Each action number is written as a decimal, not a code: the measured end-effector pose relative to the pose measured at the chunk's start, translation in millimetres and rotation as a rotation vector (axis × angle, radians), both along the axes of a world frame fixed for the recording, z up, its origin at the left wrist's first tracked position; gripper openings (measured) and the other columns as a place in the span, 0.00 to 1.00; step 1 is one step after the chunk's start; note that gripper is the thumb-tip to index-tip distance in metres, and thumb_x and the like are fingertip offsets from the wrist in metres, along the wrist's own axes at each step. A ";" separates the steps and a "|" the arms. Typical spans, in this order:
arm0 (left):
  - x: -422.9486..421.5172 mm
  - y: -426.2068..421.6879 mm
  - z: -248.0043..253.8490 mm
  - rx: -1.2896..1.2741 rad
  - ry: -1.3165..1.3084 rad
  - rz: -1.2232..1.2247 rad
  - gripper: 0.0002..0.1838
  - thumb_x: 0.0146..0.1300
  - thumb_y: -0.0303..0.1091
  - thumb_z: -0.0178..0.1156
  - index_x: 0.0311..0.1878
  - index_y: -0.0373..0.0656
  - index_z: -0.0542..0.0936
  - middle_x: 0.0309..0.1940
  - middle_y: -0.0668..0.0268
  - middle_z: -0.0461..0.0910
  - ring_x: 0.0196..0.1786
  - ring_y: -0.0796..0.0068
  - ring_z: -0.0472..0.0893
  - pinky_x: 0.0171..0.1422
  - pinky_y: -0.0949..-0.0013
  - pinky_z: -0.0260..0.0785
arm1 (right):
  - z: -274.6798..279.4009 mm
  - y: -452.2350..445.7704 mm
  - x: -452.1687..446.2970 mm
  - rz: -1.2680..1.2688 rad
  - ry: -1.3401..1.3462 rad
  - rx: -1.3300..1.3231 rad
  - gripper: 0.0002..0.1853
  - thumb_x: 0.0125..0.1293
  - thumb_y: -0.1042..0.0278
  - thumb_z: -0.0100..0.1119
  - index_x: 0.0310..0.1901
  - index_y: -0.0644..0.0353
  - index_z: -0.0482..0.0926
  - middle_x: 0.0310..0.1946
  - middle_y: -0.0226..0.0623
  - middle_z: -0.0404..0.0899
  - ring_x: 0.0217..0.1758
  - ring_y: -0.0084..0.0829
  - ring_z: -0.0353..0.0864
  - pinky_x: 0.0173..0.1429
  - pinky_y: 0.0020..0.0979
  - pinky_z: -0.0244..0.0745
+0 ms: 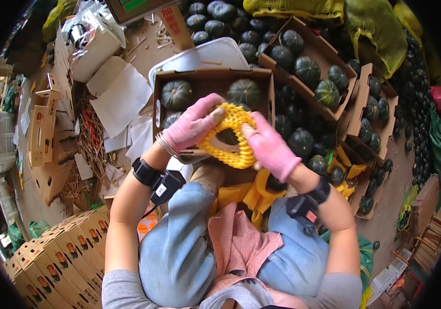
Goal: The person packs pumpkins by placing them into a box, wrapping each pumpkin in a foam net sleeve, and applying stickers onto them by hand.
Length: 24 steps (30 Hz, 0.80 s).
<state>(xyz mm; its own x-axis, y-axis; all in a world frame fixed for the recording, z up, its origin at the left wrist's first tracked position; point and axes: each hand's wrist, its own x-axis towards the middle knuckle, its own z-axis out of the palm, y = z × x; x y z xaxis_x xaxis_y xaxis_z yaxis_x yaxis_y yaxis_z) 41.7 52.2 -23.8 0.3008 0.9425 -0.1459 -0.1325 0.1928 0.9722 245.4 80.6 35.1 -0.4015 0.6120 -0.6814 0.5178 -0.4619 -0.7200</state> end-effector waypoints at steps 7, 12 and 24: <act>46.6 8.9 -43.1 0.176 0.156 0.241 0.12 0.74 0.39 0.51 0.53 0.42 0.70 0.40 0.73 0.70 0.45 0.84 0.68 0.52 0.78 0.65 | -71.0 17.3 44.8 0.002 0.151 0.990 0.08 0.70 0.69 0.51 0.48 0.57 0.70 0.37 0.48 0.76 0.40 0.49 0.79 0.44 0.38 0.74; 53.8 1.8 -36.1 0.094 0.109 0.350 0.11 0.74 0.39 0.51 0.49 0.42 0.72 0.37 0.75 0.71 0.43 0.87 0.67 0.50 0.80 0.64 | -68.3 24.4 40.6 -0.211 0.259 0.702 0.04 0.69 0.71 0.53 0.42 0.59 0.74 0.30 0.34 0.76 0.34 0.21 0.74 0.42 0.26 0.72; 63.5 1.2 -57.3 -0.379 -0.320 0.542 0.12 0.70 0.39 0.57 0.44 0.38 0.76 0.33 0.71 0.77 0.37 0.84 0.73 0.42 0.76 0.70 | -83.7 36.1 40.7 -0.371 0.092 0.536 0.08 0.69 0.64 0.56 0.40 0.60 0.72 0.25 0.34 0.77 0.29 0.31 0.77 0.37 0.29 0.74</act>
<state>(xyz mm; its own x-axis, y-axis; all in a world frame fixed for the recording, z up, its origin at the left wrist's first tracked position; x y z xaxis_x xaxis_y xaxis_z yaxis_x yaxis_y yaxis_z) 105.1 53.4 -81.1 -0.1111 0.8733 -0.4744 -0.5713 0.3345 0.7495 286.1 116.7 -48.6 -0.1407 0.9661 -0.2165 0.3187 -0.1629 -0.9337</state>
